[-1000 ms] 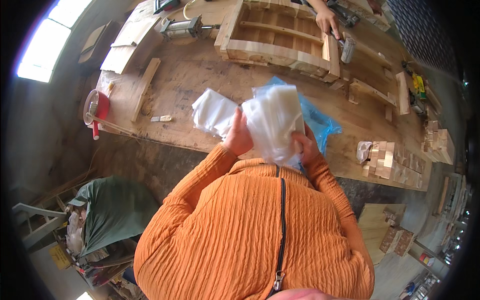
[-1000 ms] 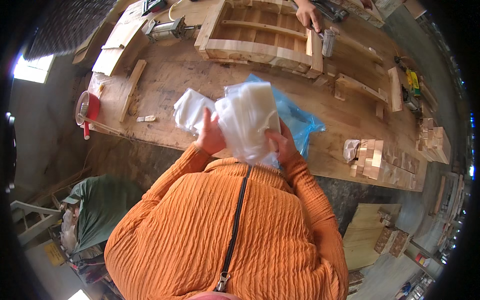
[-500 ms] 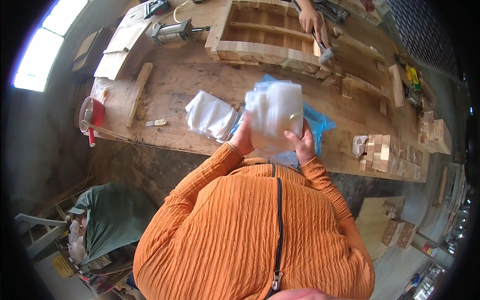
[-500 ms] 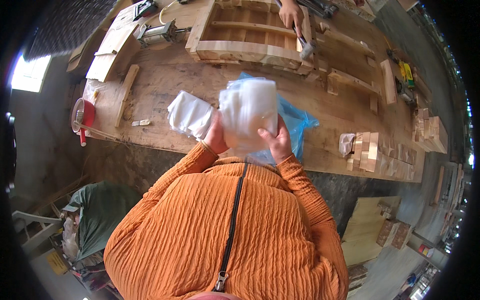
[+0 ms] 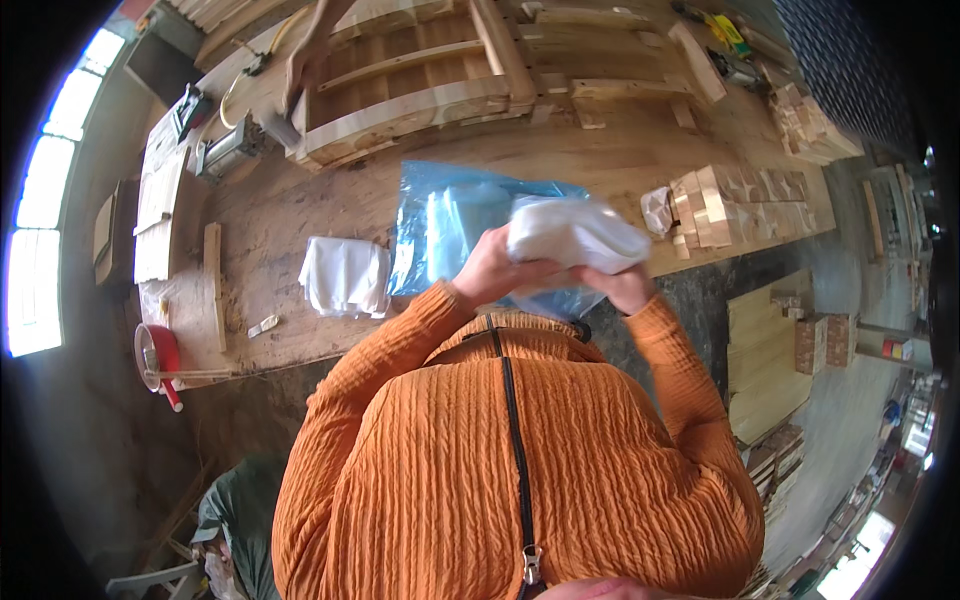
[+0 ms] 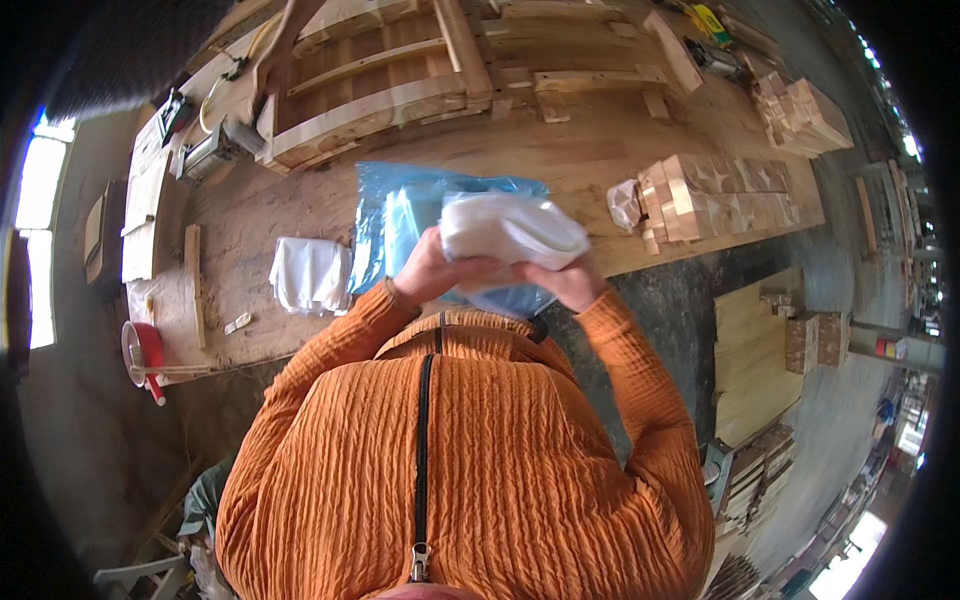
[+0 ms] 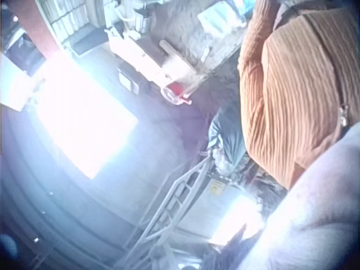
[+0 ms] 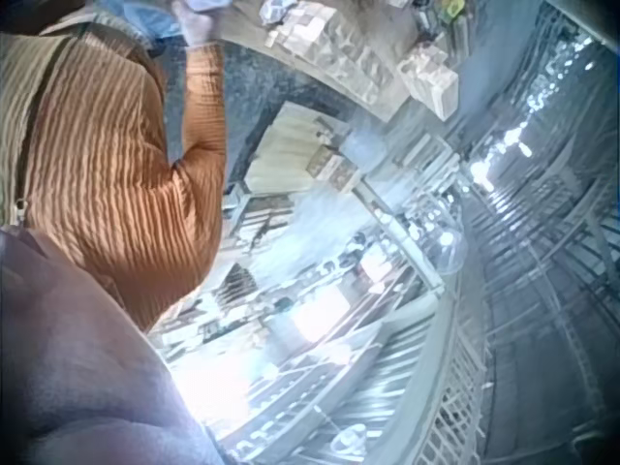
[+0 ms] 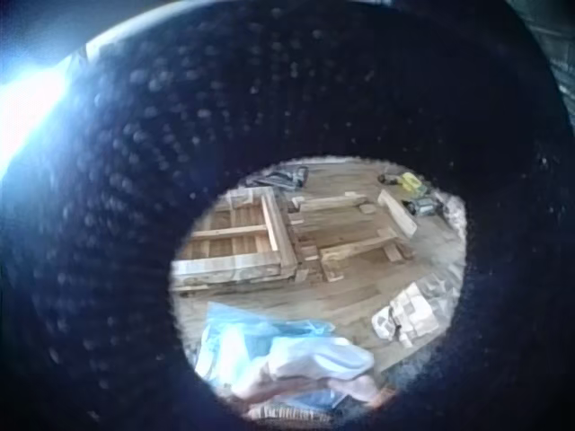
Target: The person unpacks a blue plastic bag on a workbench, removes several white foam blocks and smaller plastic-wrapped items, and places them on the table. The person then picks up a small wooden block and places it on a wooden frame.
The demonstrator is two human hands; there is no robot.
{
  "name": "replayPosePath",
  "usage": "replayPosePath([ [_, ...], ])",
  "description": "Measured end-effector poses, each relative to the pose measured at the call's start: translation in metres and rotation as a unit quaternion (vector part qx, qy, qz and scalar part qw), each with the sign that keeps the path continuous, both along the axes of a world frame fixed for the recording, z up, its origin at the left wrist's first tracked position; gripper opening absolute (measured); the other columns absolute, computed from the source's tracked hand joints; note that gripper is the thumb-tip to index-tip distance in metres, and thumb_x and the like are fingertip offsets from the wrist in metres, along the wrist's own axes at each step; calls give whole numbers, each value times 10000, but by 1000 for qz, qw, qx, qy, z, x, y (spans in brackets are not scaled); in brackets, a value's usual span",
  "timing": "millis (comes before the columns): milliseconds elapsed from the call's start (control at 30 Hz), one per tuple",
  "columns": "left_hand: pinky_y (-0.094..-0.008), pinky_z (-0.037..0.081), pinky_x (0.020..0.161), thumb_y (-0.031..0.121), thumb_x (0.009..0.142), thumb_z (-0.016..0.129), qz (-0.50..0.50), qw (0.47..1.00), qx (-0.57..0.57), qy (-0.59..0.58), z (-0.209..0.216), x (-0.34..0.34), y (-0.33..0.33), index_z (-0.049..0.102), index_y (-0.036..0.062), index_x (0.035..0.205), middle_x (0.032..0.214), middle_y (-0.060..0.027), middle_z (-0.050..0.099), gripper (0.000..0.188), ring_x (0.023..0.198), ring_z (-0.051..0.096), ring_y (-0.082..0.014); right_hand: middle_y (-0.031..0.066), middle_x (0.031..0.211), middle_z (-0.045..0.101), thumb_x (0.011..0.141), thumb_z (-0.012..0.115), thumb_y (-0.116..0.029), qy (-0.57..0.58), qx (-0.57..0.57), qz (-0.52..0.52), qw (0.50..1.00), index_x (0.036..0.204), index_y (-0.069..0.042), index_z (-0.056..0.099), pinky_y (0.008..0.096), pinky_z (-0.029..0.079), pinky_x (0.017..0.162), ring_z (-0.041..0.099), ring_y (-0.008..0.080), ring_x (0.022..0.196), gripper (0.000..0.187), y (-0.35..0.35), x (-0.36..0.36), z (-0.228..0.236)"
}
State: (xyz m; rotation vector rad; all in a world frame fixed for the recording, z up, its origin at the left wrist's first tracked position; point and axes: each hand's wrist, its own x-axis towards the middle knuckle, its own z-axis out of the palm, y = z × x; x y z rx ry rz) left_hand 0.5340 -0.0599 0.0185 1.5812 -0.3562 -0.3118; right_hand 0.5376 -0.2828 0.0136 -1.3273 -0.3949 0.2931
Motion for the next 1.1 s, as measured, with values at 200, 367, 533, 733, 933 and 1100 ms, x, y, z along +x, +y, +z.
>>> replayPosePath([
  [200,-310,481,859,166,718,787,-122,980,46,-152,-15,63,-77,510,62,1236,1107,-77,636,597,949,616,-161,124,1140,623,689,792,-126,-52,-289,-138,946,1152,-16,573,314,483,906,586,193,1063,525,-87,5,-5],
  [367,-308,454,911,186,670,811,-123,987,88,-46,-44,70,-108,489,65,1267,1138,-83,623,689,1029,589,-164,116,1105,626,679,783,-89,-20,-281,-138,949,1200,-46,526,316,462,914,582,191,1049,582,-106,9,-55],
  [533,-315,461,908,122,663,781,-134,979,140,-65,-68,73,-95,542,51,1215,1145,-76,624,605,1051,577,-141,111,1044,651,674,777,-86,-90,-252,-108,957,1087,-47,601,313,493,840,627,206,963,451,-121,21,-61],
  [733,-356,482,845,107,663,725,-52,974,139,-169,-81,65,-114,608,43,1064,1028,-140,631,423,960,605,-301,118,1052,652,657,782,-120,-98,-306,-125,939,1064,-64,615,305,511,800,645,239,925,444,-139,21,-98],
  [933,-305,505,827,126,788,708,-9,981,164,102,-62,71,-115,606,16,1094,1007,-91,672,340,921,623,-132,74,854,693,696,790,-188,196,-256,-13,946,953,-37,678,283,495,784,637,159,842,318,-138,52,-54],
  [1100,-389,509,858,199,828,680,52,886,-244,390,-34,47,-123,471,21,1242,1105,-99,590,497,990,601,-224,85,885,677,723,776,-272,247,-91,34,964,1004,-7,651,300,497,777,625,167,851,406,-132,49,-38],
])
